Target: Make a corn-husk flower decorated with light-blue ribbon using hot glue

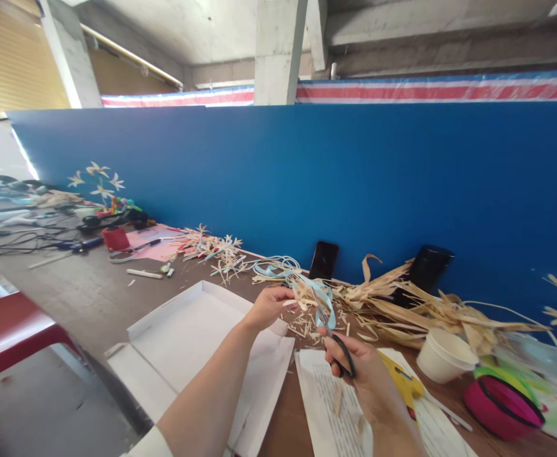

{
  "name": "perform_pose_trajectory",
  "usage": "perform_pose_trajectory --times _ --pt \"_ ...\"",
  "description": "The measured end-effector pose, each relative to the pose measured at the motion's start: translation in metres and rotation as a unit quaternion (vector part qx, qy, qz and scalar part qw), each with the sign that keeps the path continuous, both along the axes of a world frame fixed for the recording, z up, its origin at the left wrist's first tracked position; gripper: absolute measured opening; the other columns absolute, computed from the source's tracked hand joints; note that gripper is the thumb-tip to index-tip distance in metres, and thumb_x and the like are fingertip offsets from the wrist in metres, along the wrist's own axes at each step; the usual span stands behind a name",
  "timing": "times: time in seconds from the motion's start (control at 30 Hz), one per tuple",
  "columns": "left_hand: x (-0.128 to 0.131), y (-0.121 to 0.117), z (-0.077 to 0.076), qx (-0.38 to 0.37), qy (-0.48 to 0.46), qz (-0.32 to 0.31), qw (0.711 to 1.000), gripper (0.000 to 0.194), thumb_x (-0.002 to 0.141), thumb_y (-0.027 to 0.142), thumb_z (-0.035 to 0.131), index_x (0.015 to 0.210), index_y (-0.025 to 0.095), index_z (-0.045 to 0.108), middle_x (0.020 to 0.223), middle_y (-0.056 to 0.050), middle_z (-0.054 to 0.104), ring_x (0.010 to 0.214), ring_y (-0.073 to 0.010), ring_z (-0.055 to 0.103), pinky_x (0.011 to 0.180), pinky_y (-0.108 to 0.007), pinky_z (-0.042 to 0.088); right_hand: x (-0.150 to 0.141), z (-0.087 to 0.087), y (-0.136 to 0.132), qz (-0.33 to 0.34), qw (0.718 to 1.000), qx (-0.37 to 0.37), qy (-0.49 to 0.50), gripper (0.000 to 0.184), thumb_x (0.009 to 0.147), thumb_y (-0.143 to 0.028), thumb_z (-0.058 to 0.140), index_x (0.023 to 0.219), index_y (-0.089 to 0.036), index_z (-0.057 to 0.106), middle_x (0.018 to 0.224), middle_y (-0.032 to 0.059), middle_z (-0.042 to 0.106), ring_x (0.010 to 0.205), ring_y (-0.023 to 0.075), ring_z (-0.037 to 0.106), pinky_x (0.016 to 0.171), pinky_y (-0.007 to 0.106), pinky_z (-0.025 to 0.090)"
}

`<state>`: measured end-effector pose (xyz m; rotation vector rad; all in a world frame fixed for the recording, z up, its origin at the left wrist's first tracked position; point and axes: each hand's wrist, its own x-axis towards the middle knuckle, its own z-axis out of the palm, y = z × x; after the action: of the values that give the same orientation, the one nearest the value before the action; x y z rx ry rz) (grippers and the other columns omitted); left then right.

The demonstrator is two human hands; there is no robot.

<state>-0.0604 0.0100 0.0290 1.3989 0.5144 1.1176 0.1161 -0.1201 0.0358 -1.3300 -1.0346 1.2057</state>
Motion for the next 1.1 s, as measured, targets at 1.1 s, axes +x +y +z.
perform_pose_trajectory --times 1.1 --pt "0.02 -0.008 -0.006 0.02 -0.017 0.18 0.983 0.01 0.062 0.023 0.068 0.069 0.015 0.07 0.069 -0.002 0.065 0.065 -0.0127 0.057 0.062 -0.022 0.043 -0.026 -0.004 0.015 -0.093 0.994 0.048 0.025 0.05 0.069 -0.048 0.067 0.11 -0.02 0.061 0.071 0.0015 0.058 0.063 0.0122 0.048 0.041 0.02 0.024"
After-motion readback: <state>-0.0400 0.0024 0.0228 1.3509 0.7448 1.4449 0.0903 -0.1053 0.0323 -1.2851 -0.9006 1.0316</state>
